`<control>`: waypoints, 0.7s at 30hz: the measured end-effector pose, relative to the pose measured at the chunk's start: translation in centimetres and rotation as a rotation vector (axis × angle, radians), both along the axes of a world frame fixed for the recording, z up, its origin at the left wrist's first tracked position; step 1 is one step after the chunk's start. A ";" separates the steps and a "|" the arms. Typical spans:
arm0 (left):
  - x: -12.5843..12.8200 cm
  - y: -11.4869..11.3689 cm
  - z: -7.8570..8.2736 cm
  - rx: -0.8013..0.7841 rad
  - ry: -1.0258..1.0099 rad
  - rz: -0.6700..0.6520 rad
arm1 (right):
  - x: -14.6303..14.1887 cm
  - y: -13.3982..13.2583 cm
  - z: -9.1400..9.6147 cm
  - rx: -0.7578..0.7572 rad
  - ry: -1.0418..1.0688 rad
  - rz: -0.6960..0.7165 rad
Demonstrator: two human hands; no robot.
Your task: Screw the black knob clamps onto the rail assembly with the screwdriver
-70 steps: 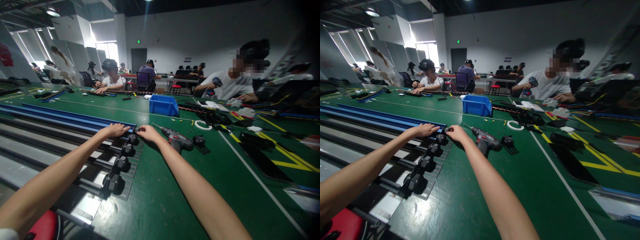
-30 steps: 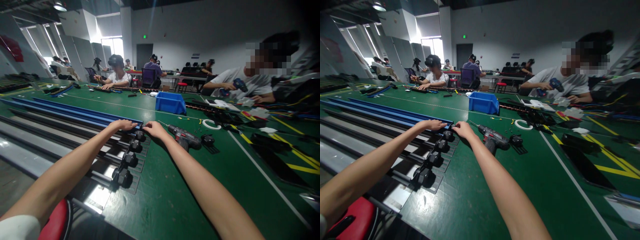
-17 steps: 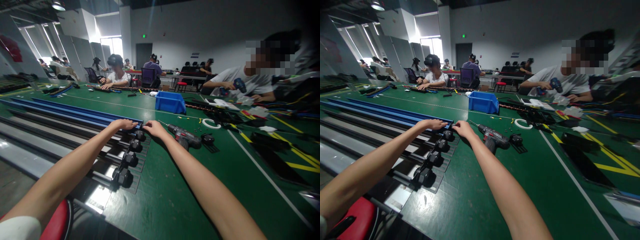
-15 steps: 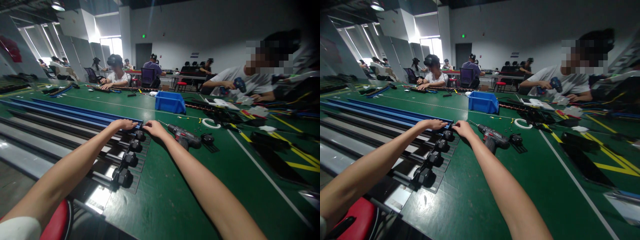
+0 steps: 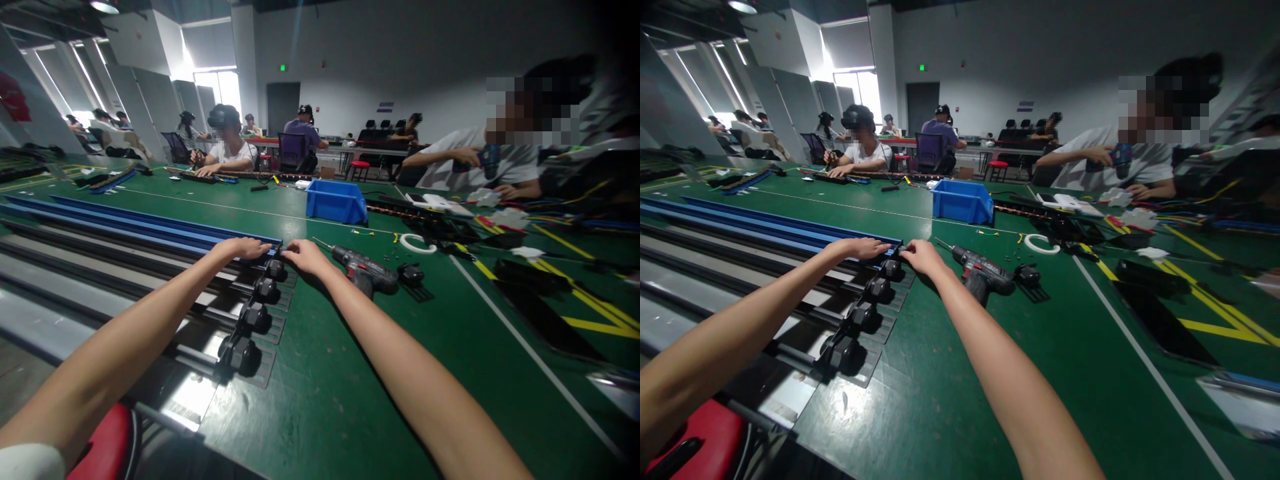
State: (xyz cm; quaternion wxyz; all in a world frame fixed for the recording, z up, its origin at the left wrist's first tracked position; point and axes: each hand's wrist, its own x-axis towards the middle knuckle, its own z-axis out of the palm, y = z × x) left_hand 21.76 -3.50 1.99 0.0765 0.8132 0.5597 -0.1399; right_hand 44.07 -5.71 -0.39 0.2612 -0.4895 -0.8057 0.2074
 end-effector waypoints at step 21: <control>-0.5 -0.2 -0.2 -0.022 -0.056 0.031 | 0.1 -0.2 -0.1 0.035 0.018 0.029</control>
